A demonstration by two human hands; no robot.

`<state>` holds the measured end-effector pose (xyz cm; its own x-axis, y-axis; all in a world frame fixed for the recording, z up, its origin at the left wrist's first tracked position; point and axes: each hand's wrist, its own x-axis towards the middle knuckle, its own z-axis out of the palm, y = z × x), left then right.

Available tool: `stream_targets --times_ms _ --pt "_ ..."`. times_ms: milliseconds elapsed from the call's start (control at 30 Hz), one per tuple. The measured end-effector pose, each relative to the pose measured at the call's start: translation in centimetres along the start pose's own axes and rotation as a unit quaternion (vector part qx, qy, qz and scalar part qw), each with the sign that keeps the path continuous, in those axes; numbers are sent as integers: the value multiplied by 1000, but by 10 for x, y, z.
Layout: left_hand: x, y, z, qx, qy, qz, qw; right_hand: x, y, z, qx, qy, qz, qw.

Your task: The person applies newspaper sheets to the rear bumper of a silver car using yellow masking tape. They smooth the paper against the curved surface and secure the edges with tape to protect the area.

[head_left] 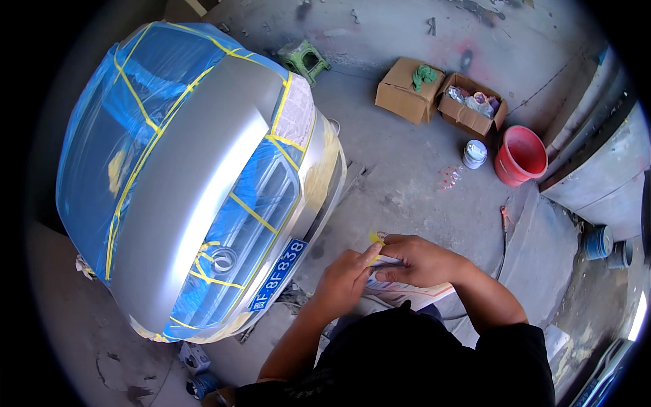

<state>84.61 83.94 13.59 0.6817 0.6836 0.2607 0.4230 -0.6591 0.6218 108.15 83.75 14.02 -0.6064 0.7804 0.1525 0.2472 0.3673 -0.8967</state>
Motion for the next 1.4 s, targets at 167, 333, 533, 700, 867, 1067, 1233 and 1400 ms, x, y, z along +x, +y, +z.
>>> stream_targets --times_ms 167,333,533,700,867,1067,1233,1400 --pt "18 -3 33 -150 16 -93 984 -21 21 -12 -39 55 13 998" --pt "34 -40 25 -145 -107 -134 974 -31 11 -48 -44 126 12 991" --pt "46 -98 13 -182 -229 -79 953 -26 -25 -86 -158 138 89 974" --pt "42 -131 26 -184 -212 -24 960 -13 -64 -101 -208 177 119 955" --pt "42 -162 44 -184 -198 -69 960 -33 -80 -122 -231 265 166 921" --pt "33 -206 59 -89 -278 -131 948 -124 -48 -162 -181 437 178 863" --pt "14 -248 65 -48 -291 -195 935 -216 36 -213 -14 533 255 807" --pt "23 -245 44 11 -240 -361 901 -256 140 -261 96 601 232 759"
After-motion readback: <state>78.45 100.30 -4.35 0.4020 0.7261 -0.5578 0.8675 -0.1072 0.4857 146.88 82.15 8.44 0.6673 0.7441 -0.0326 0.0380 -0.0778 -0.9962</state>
